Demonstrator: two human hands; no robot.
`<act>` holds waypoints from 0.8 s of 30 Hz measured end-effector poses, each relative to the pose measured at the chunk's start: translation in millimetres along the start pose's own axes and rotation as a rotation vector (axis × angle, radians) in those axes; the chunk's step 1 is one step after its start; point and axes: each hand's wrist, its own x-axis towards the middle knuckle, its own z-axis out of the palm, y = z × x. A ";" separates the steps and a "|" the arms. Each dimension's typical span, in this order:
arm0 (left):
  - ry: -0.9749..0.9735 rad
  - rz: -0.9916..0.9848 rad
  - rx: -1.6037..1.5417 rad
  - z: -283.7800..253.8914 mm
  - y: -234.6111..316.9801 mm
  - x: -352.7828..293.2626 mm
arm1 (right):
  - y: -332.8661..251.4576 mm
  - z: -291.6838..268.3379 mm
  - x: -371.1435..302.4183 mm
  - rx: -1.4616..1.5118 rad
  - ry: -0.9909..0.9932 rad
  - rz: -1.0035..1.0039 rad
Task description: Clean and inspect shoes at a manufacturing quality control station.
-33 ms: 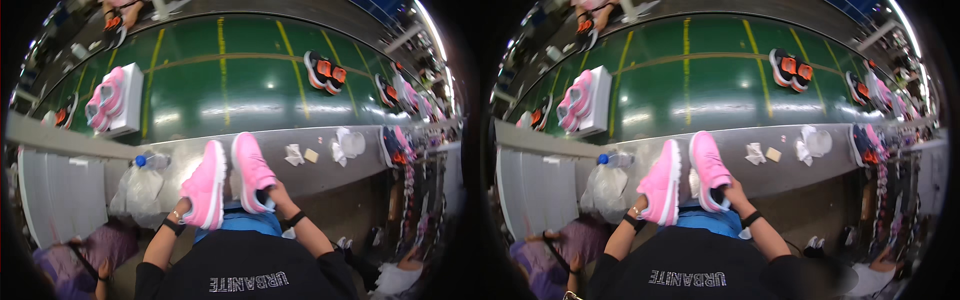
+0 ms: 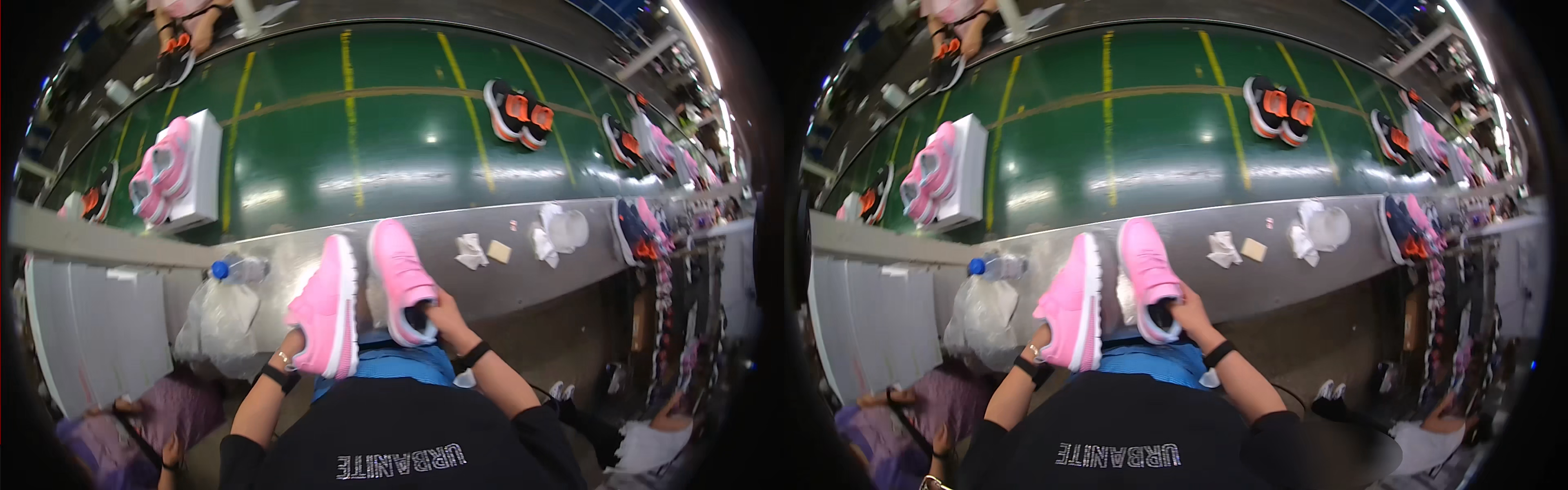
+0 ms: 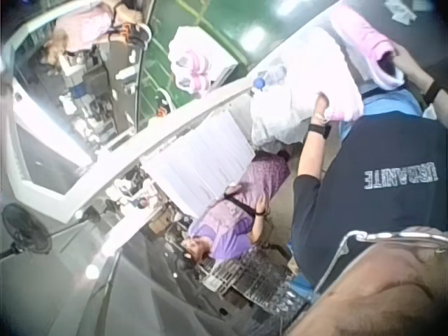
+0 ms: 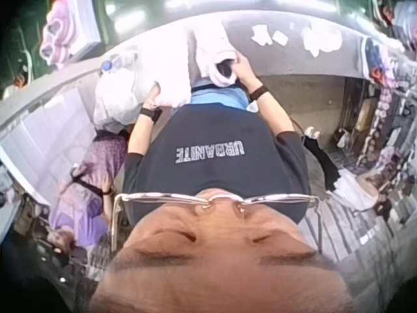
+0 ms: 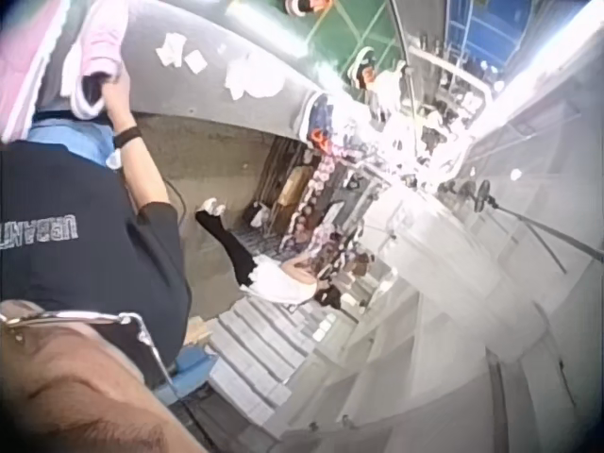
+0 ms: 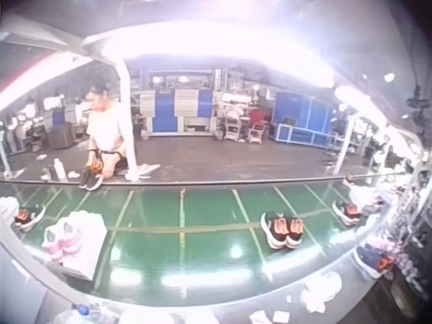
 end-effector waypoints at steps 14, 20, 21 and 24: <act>-0.191 0.002 -0.077 44.9 26.9 88.5 | 1.6 -99.4 82.6 -0.838 0.539 -0.515; -0.365 0.037 0.069 101.4 68.0 162.5 | -39.3 -209.9 43.5 0.310 0.507 -0.350; -0.358 0.047 0.085 103.9 73.0 167.2 | -72.5 -220.8 31.9 0.338 0.570 -0.305; -0.403 0.062 0.130 138.4 85.9 192.3 | -85.8 -306.9 26.0 -0.033 0.711 -0.333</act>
